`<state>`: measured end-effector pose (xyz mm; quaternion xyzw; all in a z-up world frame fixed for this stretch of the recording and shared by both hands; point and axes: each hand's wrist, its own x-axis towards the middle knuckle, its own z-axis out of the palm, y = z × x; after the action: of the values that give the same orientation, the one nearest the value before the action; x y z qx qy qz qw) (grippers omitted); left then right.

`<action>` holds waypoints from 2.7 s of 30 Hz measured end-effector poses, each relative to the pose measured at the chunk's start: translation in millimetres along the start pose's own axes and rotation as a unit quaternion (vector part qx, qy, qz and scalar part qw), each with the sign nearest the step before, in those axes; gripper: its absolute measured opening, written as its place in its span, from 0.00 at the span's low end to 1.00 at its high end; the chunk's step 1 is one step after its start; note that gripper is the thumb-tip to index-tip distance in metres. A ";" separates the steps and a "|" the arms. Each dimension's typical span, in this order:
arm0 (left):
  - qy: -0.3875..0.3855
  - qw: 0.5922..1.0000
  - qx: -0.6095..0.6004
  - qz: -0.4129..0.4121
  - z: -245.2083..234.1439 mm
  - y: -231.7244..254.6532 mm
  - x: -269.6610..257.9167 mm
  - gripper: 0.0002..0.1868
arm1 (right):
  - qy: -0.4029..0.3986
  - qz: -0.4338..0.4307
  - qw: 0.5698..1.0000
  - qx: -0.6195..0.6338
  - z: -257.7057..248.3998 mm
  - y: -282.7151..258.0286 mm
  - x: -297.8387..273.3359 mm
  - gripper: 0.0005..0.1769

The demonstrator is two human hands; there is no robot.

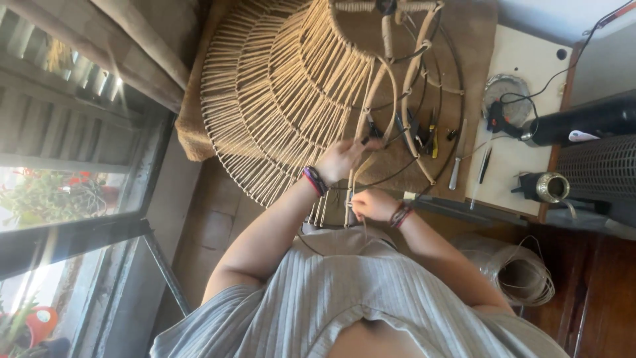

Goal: Weaving thin flexible strips through a structural frame to create a lampshade.

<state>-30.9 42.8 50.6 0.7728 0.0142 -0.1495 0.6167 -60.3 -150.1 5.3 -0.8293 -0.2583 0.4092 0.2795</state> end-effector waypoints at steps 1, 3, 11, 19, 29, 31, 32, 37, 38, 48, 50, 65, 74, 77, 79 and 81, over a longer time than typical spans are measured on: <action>-0.085 0.988 -0.131 -0.001 6.2 -7.3 5.7 0.17 | -0.012 0.010 1.000 -0.019 5.0 1.9 4.9 0.17; -0.169 0.951 -0.258 -0.002 11.8 -32.7 21.9 0.28 | -0.023 0.019 0.999 -0.038 5.4 7.2 10.0 0.17; 0.044 0.879 0.473 -0.035 -14.7 -25.1 23.0 0.25 | 0.288 -0.305 0.837 0.352 -83.7 -68.9 -29.1 0.30; -0.142 0.985 -0.097 -0.032 -29.1 -40.9 -0.2 0.26 | 0.079 -0.032 0.970 -0.229 3.6 -7.2 -19.5 0.09; -0.119 0.987 -0.063 -0.093 -21.0 -0.4 -12.4 0.18 | 0.087 -0.075 0.980 -0.163 -19.5 -24.1 -29.1 0.08; -0.136 0.978 -0.136 -0.075 -26.1 1.6 -22.3 0.24 | 0.029 -0.030 0.980 -0.194 1.1 6.0 -28.3 0.12; -0.152 0.964 -0.209 -0.057 -28.6 2.3 -27.6 0.31 | -0.029 0.016 0.974 -0.223 11.5 21.1 -27.9 0.15; -0.027 0.947 0.318 -0.039 -20.2 -16.7 -4.6 0.28 | 0.187 -0.175 0.929 0.268 -73.2 -72.8 -48.6 0.22; 0.019 0.898 0.440 -0.029 -15.8 -32.1 7.3 0.27 | 0.172 -0.262 0.868 0.385 -87.5 -79.8 -50.8 0.32; -0.114 0.976 -0.185 -0.018 -25.0 -46.1 -9.4 0.23 | 0.051 0.120 0.985 -0.116 1.4 41.6 -21.9 0.17; 0.013 0.986 0.164 0.033 -35.2 -41.1 -12.6 0.25 | 0.104 0.060 0.992 -0.026 -14.7 26.8 -52.9 0.20; 0.094 0.956 0.270 0.064 -3.1 -41.0 3.8 0.20 | 0.137 -0.245 0.729 0.624 -67.8 -4.2 -25.3 0.39; -0.075 0.975 -0.201 -0.052 -40.5 21.5 -37.7 0.25 | 0.067 -0.070 0.907 -0.411 16.8 6.2 -25.7 0.15; -0.096 0.989 -0.113 0.011 -45.1 -44.2 -16.4 0.21 | -0.019 -0.026 0.987 -0.156 -1.9 -0.1 -16.8 0.12; -0.037 0.992 0.119 0.009 -46.0 -22.7 -13.1 0.24 | 0.078 -0.116 0.988 0.058 -60.4 -63.0 -29.0 0.15; 0.025 0.938 0.346 0.009 -41.0 -20.0 -8.6 0.31 | 0.172 -0.199 0.927 0.268 -85.1 -75.0 -29.7 0.19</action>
<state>-34.5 88.2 41.8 0.9420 -0.0298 -0.1197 0.3122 -21.1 -137.8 115.1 -0.7124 -0.2467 0.2498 0.6077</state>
